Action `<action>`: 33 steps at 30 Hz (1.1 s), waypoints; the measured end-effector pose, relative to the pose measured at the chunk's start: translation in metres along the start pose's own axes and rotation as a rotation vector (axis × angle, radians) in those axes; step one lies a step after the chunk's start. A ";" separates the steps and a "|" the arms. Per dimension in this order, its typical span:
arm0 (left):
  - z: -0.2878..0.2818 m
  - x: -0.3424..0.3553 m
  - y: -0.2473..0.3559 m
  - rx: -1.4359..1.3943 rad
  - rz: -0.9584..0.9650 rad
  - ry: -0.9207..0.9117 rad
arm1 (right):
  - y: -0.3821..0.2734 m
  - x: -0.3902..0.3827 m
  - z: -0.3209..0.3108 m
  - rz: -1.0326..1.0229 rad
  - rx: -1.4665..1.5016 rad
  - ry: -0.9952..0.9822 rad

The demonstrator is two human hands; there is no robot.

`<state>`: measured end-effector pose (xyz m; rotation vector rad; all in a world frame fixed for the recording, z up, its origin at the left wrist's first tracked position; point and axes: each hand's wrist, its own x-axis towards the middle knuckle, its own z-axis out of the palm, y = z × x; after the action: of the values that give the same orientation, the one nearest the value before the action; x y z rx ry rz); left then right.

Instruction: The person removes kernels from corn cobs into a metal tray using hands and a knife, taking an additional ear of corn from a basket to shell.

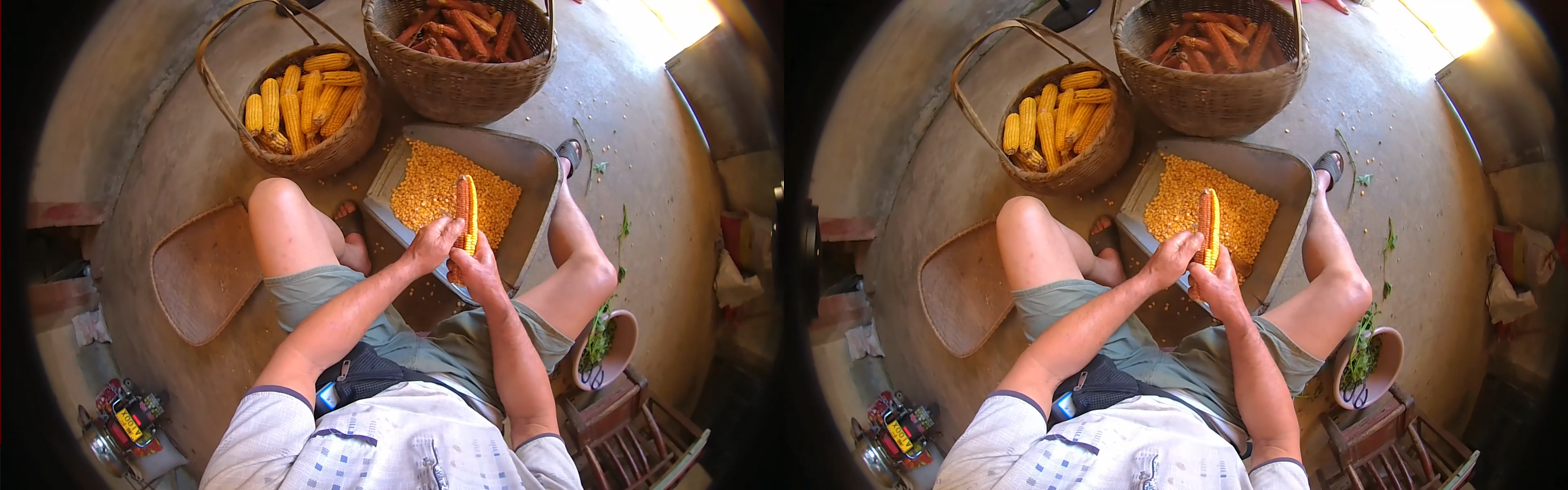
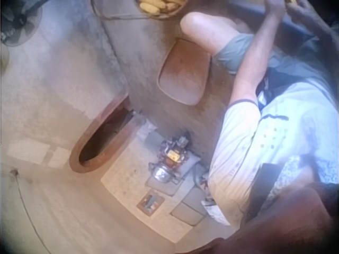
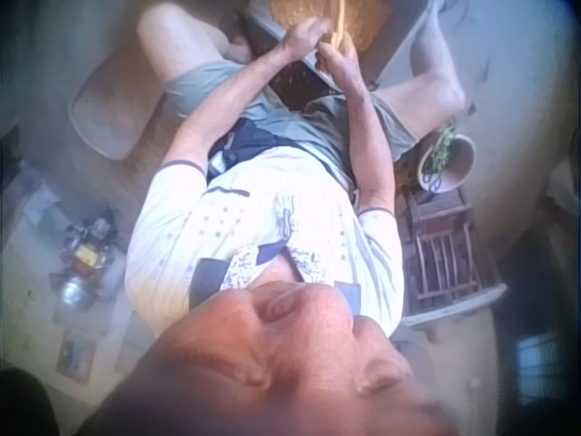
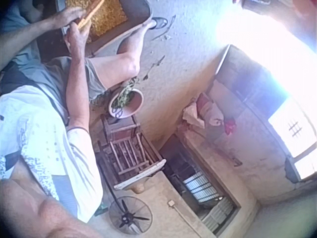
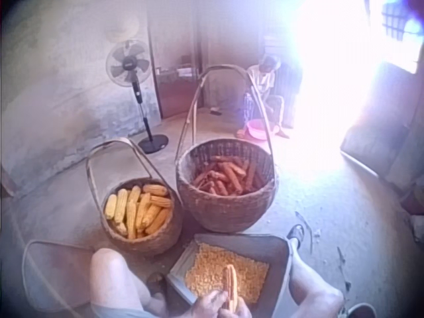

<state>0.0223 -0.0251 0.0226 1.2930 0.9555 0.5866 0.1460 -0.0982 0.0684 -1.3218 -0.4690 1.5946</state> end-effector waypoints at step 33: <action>-0.004 -0.002 0.006 0.051 -0.152 -0.222 | 0.004 0.005 -0.009 -0.072 -0.157 0.049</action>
<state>0.0186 -0.0227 0.0292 1.2876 0.8792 0.2963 0.1527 -0.0982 0.0596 -1.4415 -0.6153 1.4869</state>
